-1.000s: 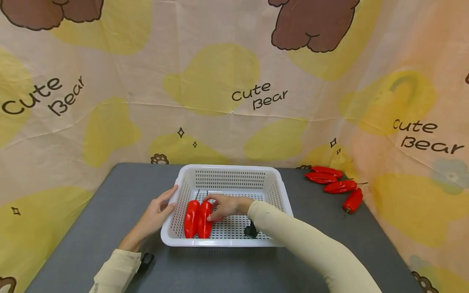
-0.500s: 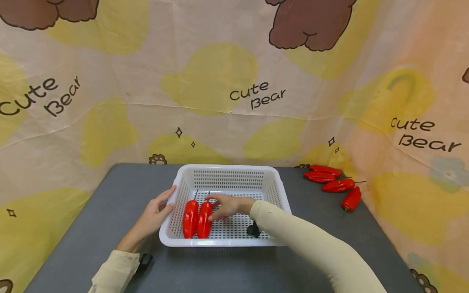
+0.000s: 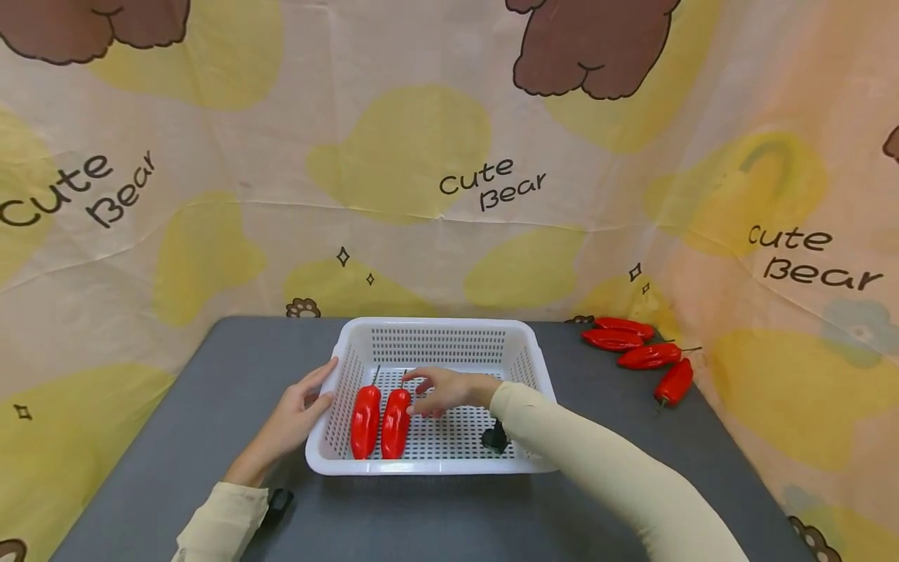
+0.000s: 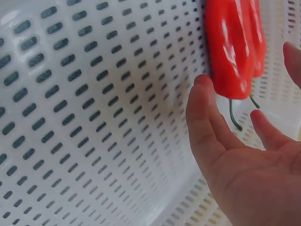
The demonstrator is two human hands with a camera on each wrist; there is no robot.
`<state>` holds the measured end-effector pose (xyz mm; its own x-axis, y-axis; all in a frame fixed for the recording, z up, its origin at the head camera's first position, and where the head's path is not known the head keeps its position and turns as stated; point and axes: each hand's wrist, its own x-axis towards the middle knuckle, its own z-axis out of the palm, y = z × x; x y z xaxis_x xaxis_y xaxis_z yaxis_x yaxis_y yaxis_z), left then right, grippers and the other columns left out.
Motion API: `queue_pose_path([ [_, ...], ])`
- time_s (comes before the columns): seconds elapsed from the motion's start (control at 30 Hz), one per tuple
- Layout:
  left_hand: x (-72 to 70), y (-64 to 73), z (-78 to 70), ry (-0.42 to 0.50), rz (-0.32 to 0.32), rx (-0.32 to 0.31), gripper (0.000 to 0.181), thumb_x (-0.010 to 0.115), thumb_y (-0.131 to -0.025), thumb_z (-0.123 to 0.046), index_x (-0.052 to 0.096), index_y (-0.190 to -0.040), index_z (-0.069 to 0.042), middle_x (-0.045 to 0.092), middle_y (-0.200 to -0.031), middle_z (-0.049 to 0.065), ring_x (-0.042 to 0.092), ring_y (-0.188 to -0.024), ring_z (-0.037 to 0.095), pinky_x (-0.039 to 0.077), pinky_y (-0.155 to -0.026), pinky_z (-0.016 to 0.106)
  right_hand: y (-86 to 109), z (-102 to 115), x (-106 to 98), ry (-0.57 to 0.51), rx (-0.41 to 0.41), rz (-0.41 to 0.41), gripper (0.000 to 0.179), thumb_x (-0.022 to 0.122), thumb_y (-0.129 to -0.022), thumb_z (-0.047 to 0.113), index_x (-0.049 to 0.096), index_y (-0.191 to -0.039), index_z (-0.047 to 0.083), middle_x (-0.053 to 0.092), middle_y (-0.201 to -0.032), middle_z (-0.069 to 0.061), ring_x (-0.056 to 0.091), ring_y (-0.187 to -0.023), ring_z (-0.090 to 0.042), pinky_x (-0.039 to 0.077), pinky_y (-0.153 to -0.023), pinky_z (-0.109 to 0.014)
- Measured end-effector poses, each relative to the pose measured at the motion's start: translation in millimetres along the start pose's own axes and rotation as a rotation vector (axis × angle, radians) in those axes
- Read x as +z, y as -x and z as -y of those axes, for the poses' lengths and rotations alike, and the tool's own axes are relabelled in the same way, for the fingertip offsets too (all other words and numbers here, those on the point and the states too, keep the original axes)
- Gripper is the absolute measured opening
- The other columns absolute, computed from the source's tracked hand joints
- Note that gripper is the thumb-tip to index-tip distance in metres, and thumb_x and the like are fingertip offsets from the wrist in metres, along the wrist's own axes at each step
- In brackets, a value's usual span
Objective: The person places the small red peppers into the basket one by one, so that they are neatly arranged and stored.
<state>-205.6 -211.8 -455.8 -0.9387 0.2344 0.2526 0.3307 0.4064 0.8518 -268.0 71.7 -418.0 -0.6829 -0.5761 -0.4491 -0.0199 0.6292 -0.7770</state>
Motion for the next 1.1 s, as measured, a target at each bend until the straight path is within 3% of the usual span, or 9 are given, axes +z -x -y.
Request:
queue_pose_path([
  [0.1, 0.2, 0.1, 1.3, -0.001, 0.002, 0.002, 0.059, 0.054, -0.100, -0.002, 0.035, -0.155, 0.002, 0.036, -0.155, 0.034, 0.062, -0.113, 0.057, 0.065, -0.070, 0.040, 1.4, 1.1, -5.3, -0.030, -0.005, -0.003, 0.068, 0.074, -0.090, 0.024, 0.045, -0.151, 0.015, 0.050, -0.148, -0.021, 0.066, -0.110, -0.039, 0.058, -0.098, -0.052],
  [0.3, 1.7, 0.3, 2.5, 0.010, 0.016, -0.009, 0.059, 0.053, -0.100, -0.003, 0.033, -0.156, 0.001, 0.034, -0.157, 0.034, 0.061, -0.114, 0.057, 0.065, -0.071, 0.039, 7.2, 0.6, -15.3, -0.085, -0.026, -0.015, 0.066, 0.072, -0.092, 0.024, 0.044, -0.151, 0.015, 0.050, -0.148, -0.020, 0.065, -0.117, -0.039, 0.056, -0.101, -0.053],
  [0.6, 0.9, 0.8, 3.6, 0.014, 0.017, -0.010, 0.060, 0.053, -0.101, -0.003, 0.032, -0.156, 0.001, 0.034, -0.157, 0.034, 0.063, -0.110, 0.054, 0.065, -0.069, 0.037, 28.6, 3.5, -33.7, -0.135, -0.099, -0.023, 0.064, 0.066, -0.096, 0.026, 0.039, -0.154, 0.015, 0.042, -0.155, -0.023, 0.060, -0.125, -0.043, 0.049, -0.109, -0.057],
  [0.77, 0.2, -0.2, 4.6, 0.023, 0.023, -0.020, 0.060, 0.053, -0.101, -0.003, 0.032, -0.157, 0.000, 0.033, -0.158, 0.033, 0.063, -0.111, 0.054, 0.065, -0.070, 0.037, 43.8, 6.4, -46.1, -0.134, -0.139, -0.041, 0.062, 0.064, -0.097, 0.027, 0.040, -0.153, 0.017, 0.045, -0.155, -0.019, 0.065, -0.120, -0.035, 0.048, -0.109, -0.059],
  [0.9, 0.2, 0.4, 4.1, 0.041, 0.029, -0.030, 0.060, 0.053, -0.101, -0.004, 0.031, -0.157, -0.002, 0.032, -0.159, 0.032, 0.064, -0.110, 0.052, 0.065, -0.069, 0.036, 54.0, 7.8, -54.4, -0.113, -0.157, -0.043, 0.062, 0.063, -0.098, 0.030, 0.039, -0.154, 0.018, 0.045, -0.155, -0.018, 0.062, -0.123, -0.038, 0.049, -0.109, -0.058],
  [1.1, -0.3, 1.6, 2.4, 0.044, 0.024, -0.013, 0.059, 0.053, -0.101, -0.003, 0.032, -0.156, 0.000, 0.033, -0.158, 0.033, 0.066, -0.108, 0.053, 0.065, -0.068, 0.036, 71.1, 11.5, -63.8, -0.051, -0.178, -0.061, 0.061, 0.060, -0.100, 0.031, 0.037, -0.155, 0.017, 0.045, -0.155, -0.015, 0.063, -0.122, -0.035, 0.056, -0.102, -0.045],
])
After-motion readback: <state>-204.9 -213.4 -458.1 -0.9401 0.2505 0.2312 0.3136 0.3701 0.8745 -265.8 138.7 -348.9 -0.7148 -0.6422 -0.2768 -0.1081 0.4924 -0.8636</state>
